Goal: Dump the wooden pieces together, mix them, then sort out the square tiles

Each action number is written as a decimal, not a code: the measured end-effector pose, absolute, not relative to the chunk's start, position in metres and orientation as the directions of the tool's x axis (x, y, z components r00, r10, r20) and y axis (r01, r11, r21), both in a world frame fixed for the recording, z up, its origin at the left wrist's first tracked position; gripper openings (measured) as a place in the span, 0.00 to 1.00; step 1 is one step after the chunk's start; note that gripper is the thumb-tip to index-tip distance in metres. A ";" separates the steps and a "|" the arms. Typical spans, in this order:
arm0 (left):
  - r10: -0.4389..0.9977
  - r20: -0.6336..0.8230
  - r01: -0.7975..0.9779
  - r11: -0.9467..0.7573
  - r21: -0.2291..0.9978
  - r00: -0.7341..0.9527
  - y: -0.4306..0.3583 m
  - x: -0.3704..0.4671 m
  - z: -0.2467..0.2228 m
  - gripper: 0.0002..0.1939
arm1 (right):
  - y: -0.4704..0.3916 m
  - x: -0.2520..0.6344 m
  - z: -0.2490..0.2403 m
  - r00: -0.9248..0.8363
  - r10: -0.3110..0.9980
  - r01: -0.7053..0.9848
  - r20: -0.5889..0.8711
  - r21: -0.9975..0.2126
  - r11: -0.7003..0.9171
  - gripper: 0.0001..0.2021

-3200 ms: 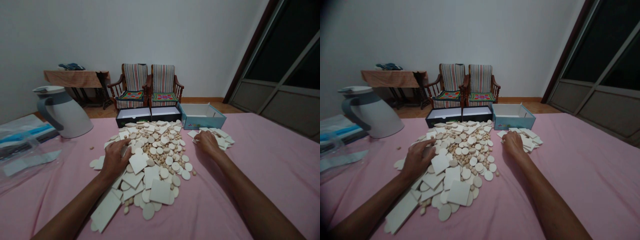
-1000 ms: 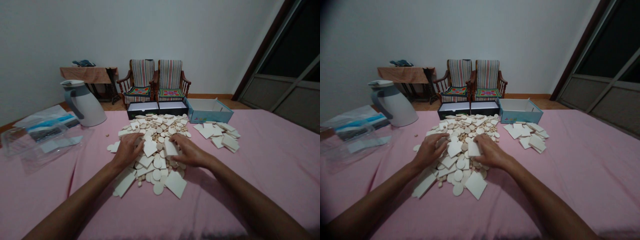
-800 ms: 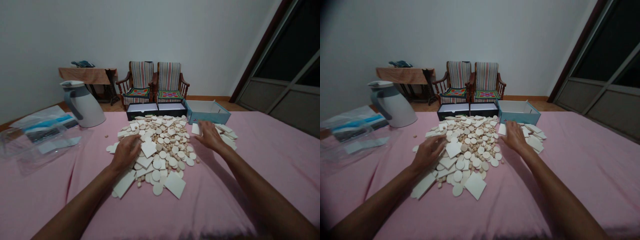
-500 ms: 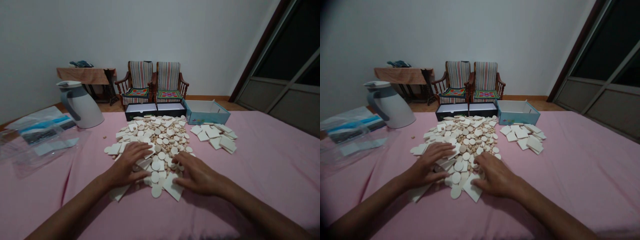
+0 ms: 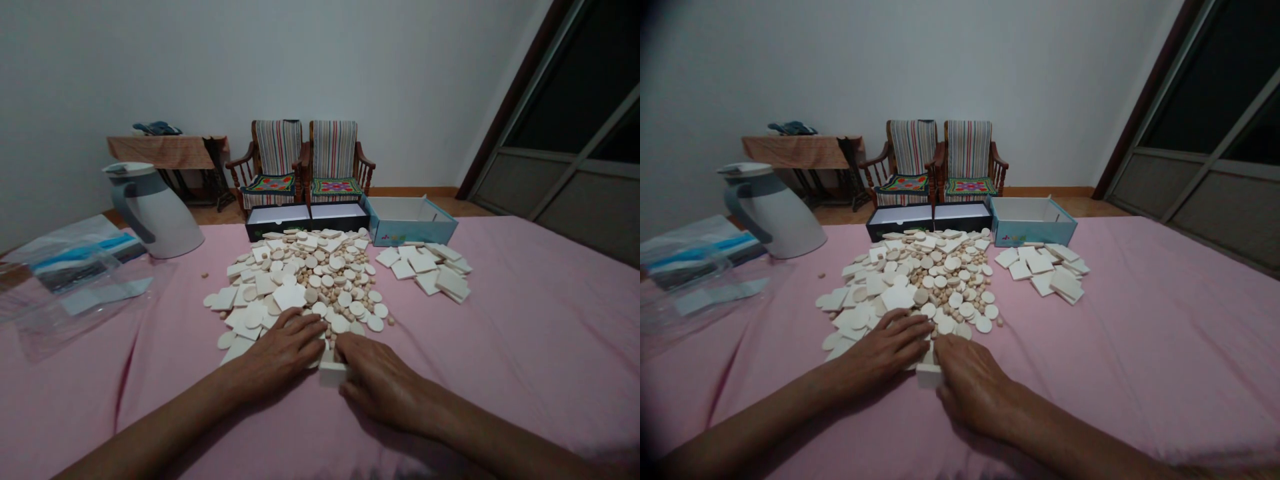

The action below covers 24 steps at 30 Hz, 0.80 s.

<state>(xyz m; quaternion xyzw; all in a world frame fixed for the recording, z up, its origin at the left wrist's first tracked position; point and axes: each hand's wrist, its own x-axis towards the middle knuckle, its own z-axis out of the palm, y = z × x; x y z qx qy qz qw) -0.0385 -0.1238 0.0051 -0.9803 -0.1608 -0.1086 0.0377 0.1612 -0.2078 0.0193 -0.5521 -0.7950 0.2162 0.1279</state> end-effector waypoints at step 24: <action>0.476 0.309 0.503 -0.865 -0.006 0.823 -0.051 -0.009 0.030 0.12 | -0.108 0.280 0.030 0.238 0.912 0.915 0.335 -0.392 -0.095 0.07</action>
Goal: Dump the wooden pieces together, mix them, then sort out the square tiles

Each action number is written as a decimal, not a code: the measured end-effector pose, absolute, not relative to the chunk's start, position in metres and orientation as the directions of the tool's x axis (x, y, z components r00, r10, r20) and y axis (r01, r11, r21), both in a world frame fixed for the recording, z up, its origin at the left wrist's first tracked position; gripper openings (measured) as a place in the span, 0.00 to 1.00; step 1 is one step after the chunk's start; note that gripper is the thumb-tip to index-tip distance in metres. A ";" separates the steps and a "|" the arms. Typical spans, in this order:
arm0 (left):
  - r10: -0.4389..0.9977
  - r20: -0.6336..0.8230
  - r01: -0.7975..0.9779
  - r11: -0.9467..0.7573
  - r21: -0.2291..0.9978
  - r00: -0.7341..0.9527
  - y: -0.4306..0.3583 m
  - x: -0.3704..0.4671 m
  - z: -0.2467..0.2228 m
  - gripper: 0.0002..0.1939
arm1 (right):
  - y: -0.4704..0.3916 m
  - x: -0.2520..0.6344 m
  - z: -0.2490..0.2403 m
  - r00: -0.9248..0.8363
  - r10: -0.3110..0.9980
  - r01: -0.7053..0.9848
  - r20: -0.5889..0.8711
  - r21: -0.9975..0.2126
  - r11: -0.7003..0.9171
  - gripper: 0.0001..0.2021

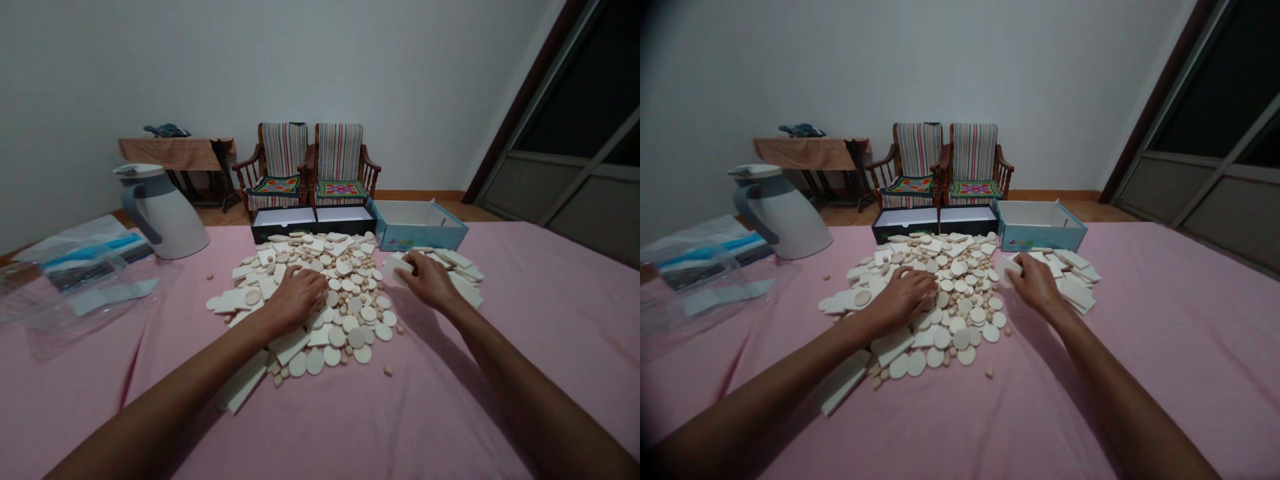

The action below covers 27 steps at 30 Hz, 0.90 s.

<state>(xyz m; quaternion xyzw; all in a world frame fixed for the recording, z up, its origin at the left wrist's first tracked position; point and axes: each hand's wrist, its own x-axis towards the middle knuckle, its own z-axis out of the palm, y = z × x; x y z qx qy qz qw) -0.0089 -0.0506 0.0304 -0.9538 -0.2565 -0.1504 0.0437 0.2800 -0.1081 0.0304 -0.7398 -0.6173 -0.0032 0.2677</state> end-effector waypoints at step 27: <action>0.502 0.372 0.495 -0.860 0.123 0.780 -0.073 -0.054 0.047 0.10 | -0.135 0.138 0.017 -0.536 0.787 0.838 0.305 0.084 0.538 0.04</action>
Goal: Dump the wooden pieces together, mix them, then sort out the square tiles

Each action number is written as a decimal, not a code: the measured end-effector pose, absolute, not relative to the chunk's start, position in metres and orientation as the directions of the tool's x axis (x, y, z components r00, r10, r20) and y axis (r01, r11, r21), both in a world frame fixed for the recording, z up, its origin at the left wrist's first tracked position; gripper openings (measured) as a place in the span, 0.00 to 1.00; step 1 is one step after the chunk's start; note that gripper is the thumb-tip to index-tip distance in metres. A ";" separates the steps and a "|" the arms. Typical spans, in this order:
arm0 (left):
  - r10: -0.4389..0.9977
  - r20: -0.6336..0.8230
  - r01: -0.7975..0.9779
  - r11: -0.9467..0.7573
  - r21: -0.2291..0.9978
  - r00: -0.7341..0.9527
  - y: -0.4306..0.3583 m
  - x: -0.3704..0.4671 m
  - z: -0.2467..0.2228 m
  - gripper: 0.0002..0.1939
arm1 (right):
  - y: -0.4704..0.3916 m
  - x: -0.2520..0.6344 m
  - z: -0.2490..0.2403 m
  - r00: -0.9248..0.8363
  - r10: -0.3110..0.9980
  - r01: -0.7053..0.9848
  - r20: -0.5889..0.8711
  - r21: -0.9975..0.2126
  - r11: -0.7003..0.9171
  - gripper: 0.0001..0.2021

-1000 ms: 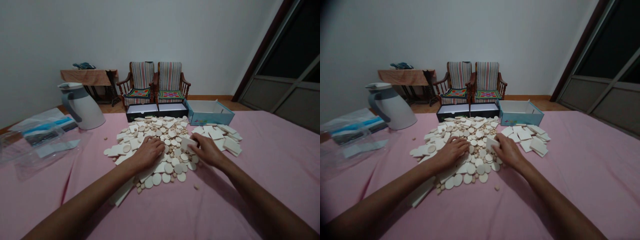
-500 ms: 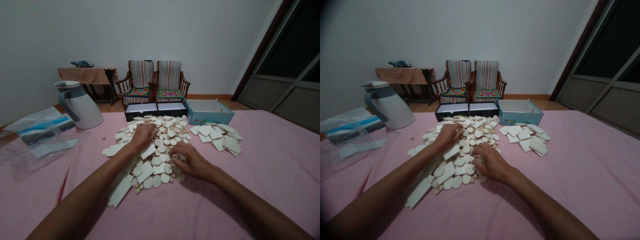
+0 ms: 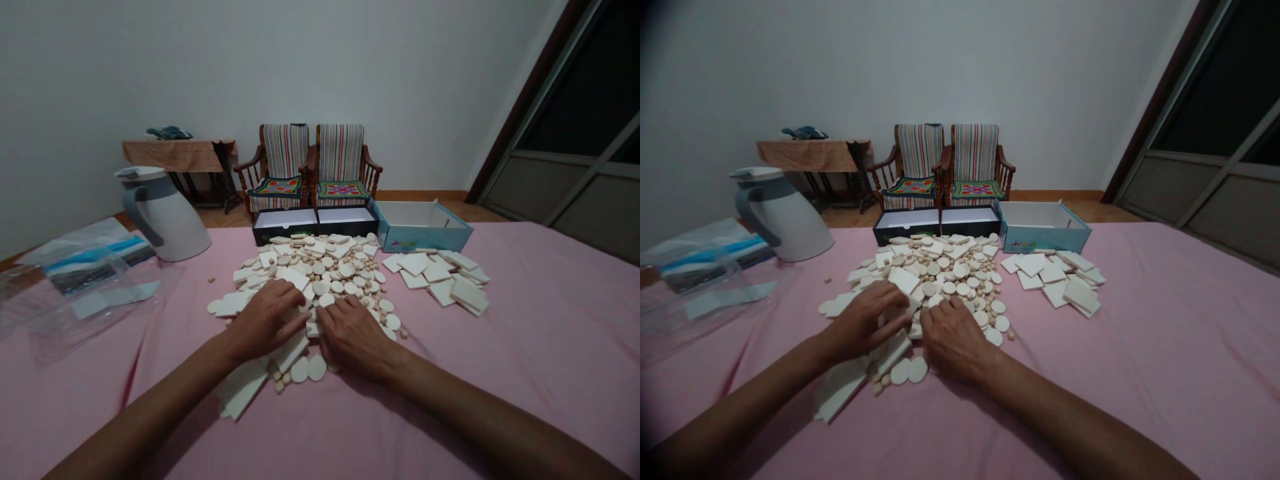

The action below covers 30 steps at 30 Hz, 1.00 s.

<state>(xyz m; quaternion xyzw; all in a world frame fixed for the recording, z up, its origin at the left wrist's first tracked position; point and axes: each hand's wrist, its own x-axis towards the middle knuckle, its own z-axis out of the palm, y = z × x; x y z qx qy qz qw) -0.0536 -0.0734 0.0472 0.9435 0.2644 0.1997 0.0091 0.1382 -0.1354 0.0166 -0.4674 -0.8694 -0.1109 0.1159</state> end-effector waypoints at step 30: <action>0.439 0.487 0.558 -0.820 -0.126 0.755 -0.061 -0.056 0.019 0.11 | -0.087 0.255 0.008 0.044 0.795 0.919 0.605 -0.337 0.206 0.11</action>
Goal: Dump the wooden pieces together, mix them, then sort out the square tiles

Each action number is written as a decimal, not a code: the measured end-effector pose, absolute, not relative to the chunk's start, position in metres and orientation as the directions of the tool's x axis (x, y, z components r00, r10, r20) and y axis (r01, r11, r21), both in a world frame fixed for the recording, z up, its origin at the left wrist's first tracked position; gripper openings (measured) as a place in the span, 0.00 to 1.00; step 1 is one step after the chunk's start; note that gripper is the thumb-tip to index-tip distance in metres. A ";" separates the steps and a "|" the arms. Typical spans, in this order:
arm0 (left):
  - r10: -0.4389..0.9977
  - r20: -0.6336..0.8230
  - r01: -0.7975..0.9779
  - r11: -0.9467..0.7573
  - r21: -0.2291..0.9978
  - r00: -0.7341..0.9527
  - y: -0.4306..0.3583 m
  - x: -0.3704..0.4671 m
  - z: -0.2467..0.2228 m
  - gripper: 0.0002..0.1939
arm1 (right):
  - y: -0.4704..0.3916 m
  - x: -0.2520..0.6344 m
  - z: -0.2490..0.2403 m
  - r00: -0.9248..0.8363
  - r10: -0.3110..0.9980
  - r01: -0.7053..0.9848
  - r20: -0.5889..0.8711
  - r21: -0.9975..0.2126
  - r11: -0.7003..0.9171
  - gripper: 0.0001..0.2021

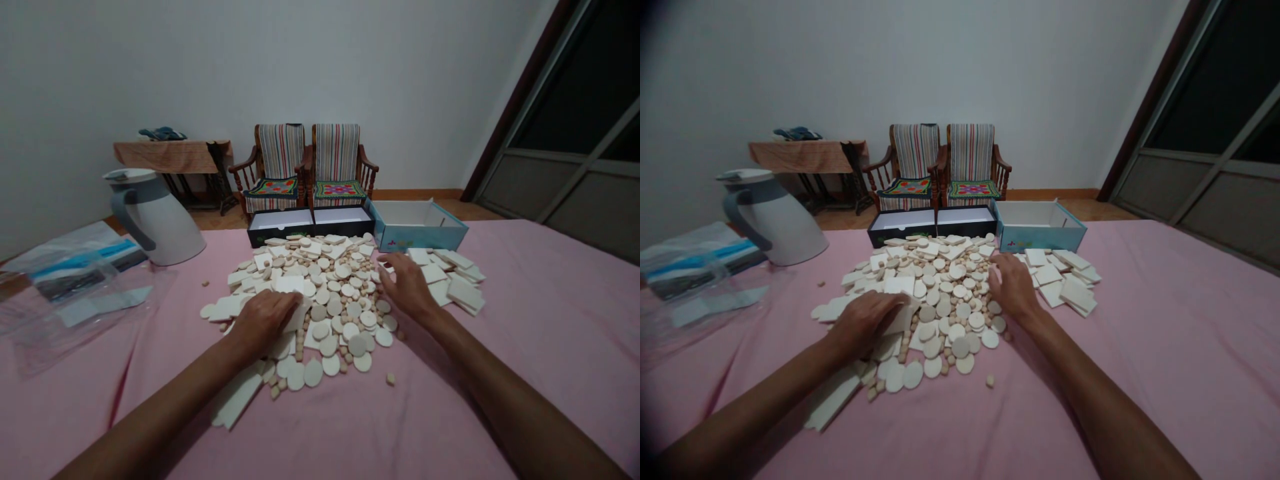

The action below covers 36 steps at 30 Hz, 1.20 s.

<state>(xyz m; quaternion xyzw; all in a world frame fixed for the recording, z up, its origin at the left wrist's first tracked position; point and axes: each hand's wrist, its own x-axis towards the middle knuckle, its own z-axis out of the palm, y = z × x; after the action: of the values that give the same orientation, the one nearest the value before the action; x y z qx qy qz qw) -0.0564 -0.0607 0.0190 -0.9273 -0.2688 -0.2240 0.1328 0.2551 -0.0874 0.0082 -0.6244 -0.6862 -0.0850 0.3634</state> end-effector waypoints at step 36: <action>0.637 0.652 0.620 -0.720 0.312 0.411 -0.053 -0.061 0.010 0.10 | -0.074 0.299 -0.003 0.355 0.744 0.833 0.566 -0.553 0.023 0.13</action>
<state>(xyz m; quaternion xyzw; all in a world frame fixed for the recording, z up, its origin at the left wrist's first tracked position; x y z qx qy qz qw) -0.0614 -0.0533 0.0096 -0.8400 -0.3739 -0.3931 -0.0109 0.2993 -0.0736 -0.0027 -0.6970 -0.5655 -0.0510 0.4379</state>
